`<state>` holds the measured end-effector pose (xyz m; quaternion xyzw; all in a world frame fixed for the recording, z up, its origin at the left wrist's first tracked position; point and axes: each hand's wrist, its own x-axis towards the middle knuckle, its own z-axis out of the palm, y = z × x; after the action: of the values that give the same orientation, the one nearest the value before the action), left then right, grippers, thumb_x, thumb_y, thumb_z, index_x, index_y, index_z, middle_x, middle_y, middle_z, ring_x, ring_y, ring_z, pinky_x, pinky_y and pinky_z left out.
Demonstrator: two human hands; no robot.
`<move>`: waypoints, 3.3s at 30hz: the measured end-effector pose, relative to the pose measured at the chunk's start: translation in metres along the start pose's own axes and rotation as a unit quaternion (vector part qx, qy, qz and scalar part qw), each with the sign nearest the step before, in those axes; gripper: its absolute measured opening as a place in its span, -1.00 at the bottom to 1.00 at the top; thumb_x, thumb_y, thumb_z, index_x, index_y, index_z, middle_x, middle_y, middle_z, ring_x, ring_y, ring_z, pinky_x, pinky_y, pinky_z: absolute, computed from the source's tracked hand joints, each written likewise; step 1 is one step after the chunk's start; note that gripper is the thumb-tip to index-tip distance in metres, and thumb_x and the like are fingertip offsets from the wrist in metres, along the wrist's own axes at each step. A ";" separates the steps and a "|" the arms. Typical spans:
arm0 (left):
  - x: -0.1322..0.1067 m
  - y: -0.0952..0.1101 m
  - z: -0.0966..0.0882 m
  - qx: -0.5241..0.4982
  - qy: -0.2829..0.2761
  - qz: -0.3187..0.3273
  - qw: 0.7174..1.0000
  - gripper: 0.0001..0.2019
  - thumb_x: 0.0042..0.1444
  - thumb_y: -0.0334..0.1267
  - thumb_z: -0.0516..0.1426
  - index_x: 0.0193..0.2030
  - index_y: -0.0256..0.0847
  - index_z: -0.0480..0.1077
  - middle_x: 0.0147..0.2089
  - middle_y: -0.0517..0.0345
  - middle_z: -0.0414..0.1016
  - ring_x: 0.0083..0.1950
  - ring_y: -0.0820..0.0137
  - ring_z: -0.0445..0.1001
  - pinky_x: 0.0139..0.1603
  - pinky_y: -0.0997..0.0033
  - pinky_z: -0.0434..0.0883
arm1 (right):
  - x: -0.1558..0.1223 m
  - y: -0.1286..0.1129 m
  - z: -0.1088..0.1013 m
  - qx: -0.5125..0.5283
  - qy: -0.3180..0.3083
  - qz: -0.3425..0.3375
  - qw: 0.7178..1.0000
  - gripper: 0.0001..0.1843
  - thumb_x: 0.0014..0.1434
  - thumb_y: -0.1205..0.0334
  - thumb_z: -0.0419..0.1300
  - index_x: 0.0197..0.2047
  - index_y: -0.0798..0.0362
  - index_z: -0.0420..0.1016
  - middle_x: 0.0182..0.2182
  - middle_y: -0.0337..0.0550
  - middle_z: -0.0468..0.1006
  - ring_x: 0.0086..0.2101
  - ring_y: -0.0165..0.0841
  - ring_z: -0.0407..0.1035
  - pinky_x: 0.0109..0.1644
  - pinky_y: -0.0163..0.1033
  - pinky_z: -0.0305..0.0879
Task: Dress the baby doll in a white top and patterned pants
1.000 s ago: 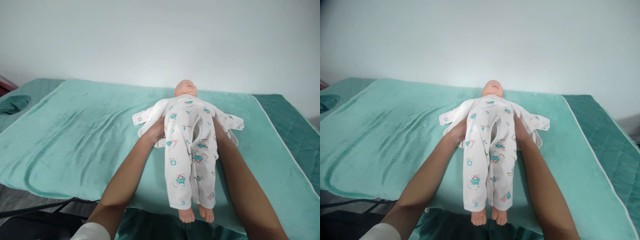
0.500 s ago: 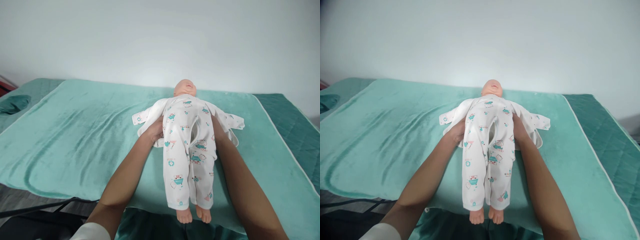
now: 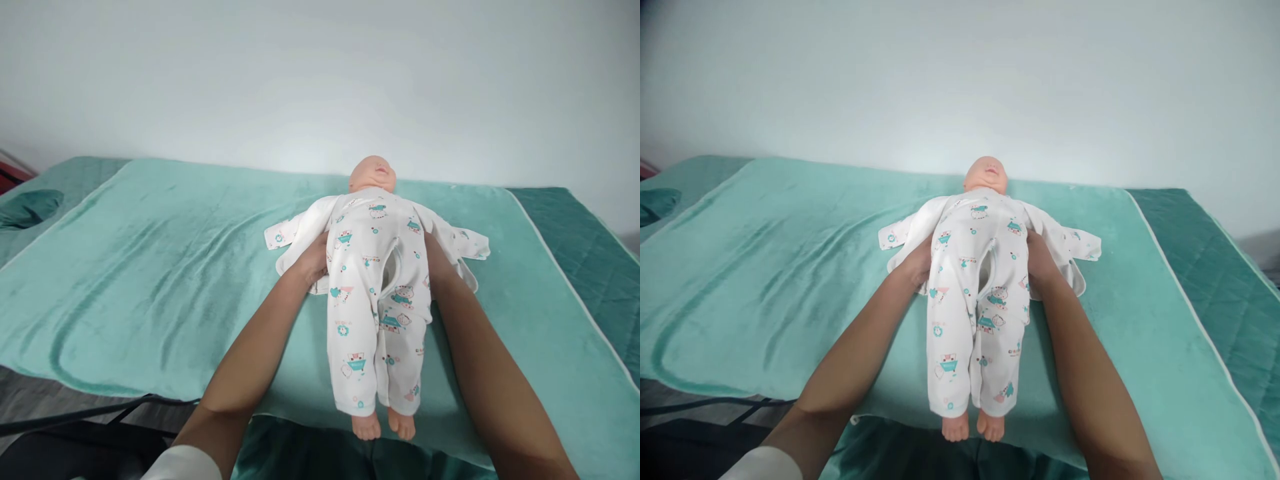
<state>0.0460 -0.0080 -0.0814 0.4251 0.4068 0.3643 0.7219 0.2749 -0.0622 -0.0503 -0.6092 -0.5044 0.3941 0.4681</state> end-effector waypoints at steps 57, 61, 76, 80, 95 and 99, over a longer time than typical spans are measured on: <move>-0.001 0.033 0.002 0.273 0.184 0.306 0.893 -0.80 0.24 -0.22 0.10 -0.11 -0.13 0.54 -0.03 0.08 0.60 0.02 0.30 0.51 0.16 0.33 0.35 | 0.070 -0.009 -0.002 -0.087 0.013 -0.198 0.976 -0.87 0.14 0.11 0.29 -0.30 -0.04 0.54 -0.12 -0.17 0.57 -0.11 -0.28 0.44 0.04 -0.12 0.34; 0.021 0.049 0.012 0.286 0.112 0.293 0.905 -0.81 0.24 -0.20 0.12 -0.15 -0.18 0.53 -0.06 0.07 0.58 -0.03 0.33 0.50 0.09 0.34 0.36 | 0.077 -0.009 -0.008 -0.105 -0.062 -0.184 0.975 -0.80 0.17 0.03 0.26 -0.32 -0.02 0.48 0.00 -0.16 0.51 -0.02 -0.28 0.39 0.12 -0.13 0.25; 0.051 0.082 0.027 0.474 -0.020 0.245 0.845 -0.71 0.18 -0.17 0.17 -0.44 -0.18 0.15 -0.30 0.18 0.30 -0.24 0.38 0.29 -0.19 0.36 0.20 | 0.093 -0.021 -0.024 -0.094 -0.224 -0.157 0.957 -0.58 0.19 -0.18 0.23 -0.43 0.02 0.48 0.01 -0.13 0.46 -0.05 -0.24 0.35 0.03 -0.14 0.26; 0.059 0.077 0.018 0.442 0.038 0.244 0.862 -0.73 0.21 -0.27 0.11 -0.44 -0.16 0.07 -0.44 0.29 0.15 -0.37 0.44 0.15 -0.28 0.40 0.12 | 0.102 -0.015 -0.010 -0.123 -0.151 -0.140 0.971 -0.55 0.25 -0.16 0.16 -0.44 0.05 0.38 -0.34 -0.21 0.45 -0.31 -0.36 0.28 -0.18 -0.19 0.17; 0.064 0.040 0.005 0.386 0.120 0.320 0.857 -0.76 0.23 -0.45 -0.01 -0.11 -0.19 0.45 0.00 0.06 0.53 0.07 0.35 0.46 0.20 0.27 0.35 | 0.089 0.009 0.005 -0.109 0.031 -0.173 0.978 -0.82 0.19 0.08 0.21 -0.27 0.01 0.46 -0.25 -0.19 0.54 -0.26 -0.34 0.38 -0.09 -0.16 0.30; 0.042 0.023 -0.008 0.413 0.142 0.371 0.820 -0.72 0.25 -0.44 0.00 -0.07 -0.18 0.50 0.03 0.02 0.53 0.11 0.31 0.46 0.24 0.21 0.36 | 0.052 0.016 0.008 -0.037 0.054 -0.212 0.975 -0.77 0.28 0.09 0.15 -0.06 -0.03 0.51 0.07 -0.09 0.54 0.06 -0.26 0.41 0.19 -0.04 0.31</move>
<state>0.0518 0.0400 -0.0745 0.7454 0.4287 0.4589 0.2236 0.2809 -0.0103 -0.0686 -0.5261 -0.6102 0.2334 0.5444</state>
